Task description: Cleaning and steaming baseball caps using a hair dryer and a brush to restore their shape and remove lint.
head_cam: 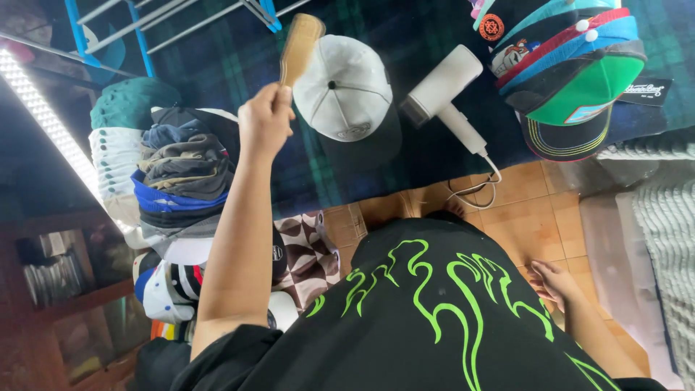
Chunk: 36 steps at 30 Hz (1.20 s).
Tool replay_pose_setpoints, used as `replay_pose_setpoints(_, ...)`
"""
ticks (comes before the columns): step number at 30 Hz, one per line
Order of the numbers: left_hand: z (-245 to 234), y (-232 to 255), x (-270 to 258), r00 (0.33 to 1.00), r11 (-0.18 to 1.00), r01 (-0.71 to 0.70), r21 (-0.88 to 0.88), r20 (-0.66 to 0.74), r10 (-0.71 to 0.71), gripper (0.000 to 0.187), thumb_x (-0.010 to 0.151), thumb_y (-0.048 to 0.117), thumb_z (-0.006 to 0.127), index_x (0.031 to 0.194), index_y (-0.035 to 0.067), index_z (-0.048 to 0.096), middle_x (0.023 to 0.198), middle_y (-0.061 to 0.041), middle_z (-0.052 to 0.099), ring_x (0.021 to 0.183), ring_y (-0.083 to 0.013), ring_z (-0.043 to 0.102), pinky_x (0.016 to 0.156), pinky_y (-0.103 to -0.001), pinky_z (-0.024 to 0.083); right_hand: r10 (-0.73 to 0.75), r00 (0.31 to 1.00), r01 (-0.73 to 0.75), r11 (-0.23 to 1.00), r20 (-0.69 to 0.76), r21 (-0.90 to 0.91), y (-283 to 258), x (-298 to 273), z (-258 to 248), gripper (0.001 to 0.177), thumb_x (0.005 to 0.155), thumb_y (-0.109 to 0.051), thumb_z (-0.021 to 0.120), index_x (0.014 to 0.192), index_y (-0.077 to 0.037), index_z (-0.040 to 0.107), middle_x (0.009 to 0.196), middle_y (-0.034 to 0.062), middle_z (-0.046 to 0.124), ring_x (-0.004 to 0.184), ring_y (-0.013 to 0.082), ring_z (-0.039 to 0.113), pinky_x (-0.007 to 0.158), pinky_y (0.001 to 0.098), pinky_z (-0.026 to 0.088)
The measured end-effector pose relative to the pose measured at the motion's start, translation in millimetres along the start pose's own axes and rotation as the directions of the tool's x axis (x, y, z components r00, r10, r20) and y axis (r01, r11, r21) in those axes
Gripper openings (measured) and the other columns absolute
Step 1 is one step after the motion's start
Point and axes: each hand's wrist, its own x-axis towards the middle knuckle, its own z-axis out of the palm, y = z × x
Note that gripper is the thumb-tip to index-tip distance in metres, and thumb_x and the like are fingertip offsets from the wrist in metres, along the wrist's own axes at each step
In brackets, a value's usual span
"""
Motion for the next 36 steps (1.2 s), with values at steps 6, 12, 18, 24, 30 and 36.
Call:
replay_pose_setpoints(6,8.5,19.1,17.8,0.98,0.978,0.193,0.084,0.025,-0.196,0.037,0.103,0.041,0.045,0.085,0.017,0.067,0.063,0.002,0.064,0.048,-0.0166,0.063,0.058,-0.035,0.052,0.069,0.998,-0.07,0.994,-0.007,-0.079,14.3,19.5,-44.1,0.034,0.109,-0.035,0.059,0.134,-0.013,0.067,0.109,0.0147,0.07,0.092,0.0296,0.064,0.088,0.0485,0.053)
replay_pose_setpoints(12,31.1,42.3,33.2,0.98,0.972,-0.169,0.162,0.133,0.148,0.032,0.105,0.03,0.054,0.08,0.013,0.064,0.063,0.001,0.066,0.049,-0.0152,0.061,0.059,-0.034,0.05,0.085,0.995,-0.082,0.994,0.043,-0.071,-26.6,3.1,-69.4,0.043,0.112,-0.031,0.053,0.148,-0.008,0.054,0.139,0.0195,0.062,0.117,0.0353,0.06,0.1,0.0475,0.049)
replay_pose_setpoints(18,39.8,48.5,45.9,0.921,0.815,-0.241,0.527,-0.14,0.363,0.025,0.096,0.033,0.064,0.08,0.017,0.073,0.07,-0.013,0.072,0.06,-0.0408,0.064,0.05,-0.055,0.044,-0.013,0.999,0.013,1.0,0.03,-0.001,-48.9,-2.6,-74.1,0.043,0.111,-0.031,0.052,0.147,-0.007,0.055,0.133,0.018,0.064,0.114,0.0333,0.061,0.099,0.0462,0.049)
replay_pose_setpoints(24,53.5,84.7,26.6,0.987,0.755,-0.129,0.643,0.005,0.163,0.025,0.097,0.039,0.071,0.096,0.017,0.082,0.078,-0.013,0.076,0.069,-0.0415,0.071,0.054,-0.052,0.056,0.046,0.998,-0.044,0.997,0.042,-0.059,-32.8,12.1,-74.9,0.037,0.113,-0.03,0.051,0.143,-0.009,0.058,0.125,0.0183,0.065,0.106,0.0318,0.062,0.096,0.0469,0.051)
replay_pose_setpoints(30,103.3,103.5,-28.7,0.969,0.78,-0.2,0.593,0.237,0.069,0.033,0.102,0.037,0.056,0.092,0.011,0.075,0.069,-0.009,0.069,0.061,-0.0301,0.067,0.046,-0.044,0.052,0.079,0.996,-0.075,0.994,0.042,-0.084,-34.3,11.1,-74.1,0.038,0.112,-0.03,0.053,0.142,-0.008,0.058,0.129,0.0172,0.065,0.111,0.0328,0.063,0.099,0.0468,0.05)
replay_pose_setpoints(36,115.4,115.0,-42.2,0.983,0.737,-0.177,0.652,0.072,0.172,0.036,0.102,0.043,0.065,0.105,0.008,0.072,0.065,-0.008,0.067,0.052,-0.0259,0.066,0.044,-0.041,0.053,0.057,0.995,-0.049,0.994,0.082,-0.096,-44.8,28.9,-59.9,0.037,0.112,-0.03,0.052,0.139,-0.005,0.057,0.129,0.02,0.065,0.113,0.0345,0.062,0.098,0.0479,0.05)
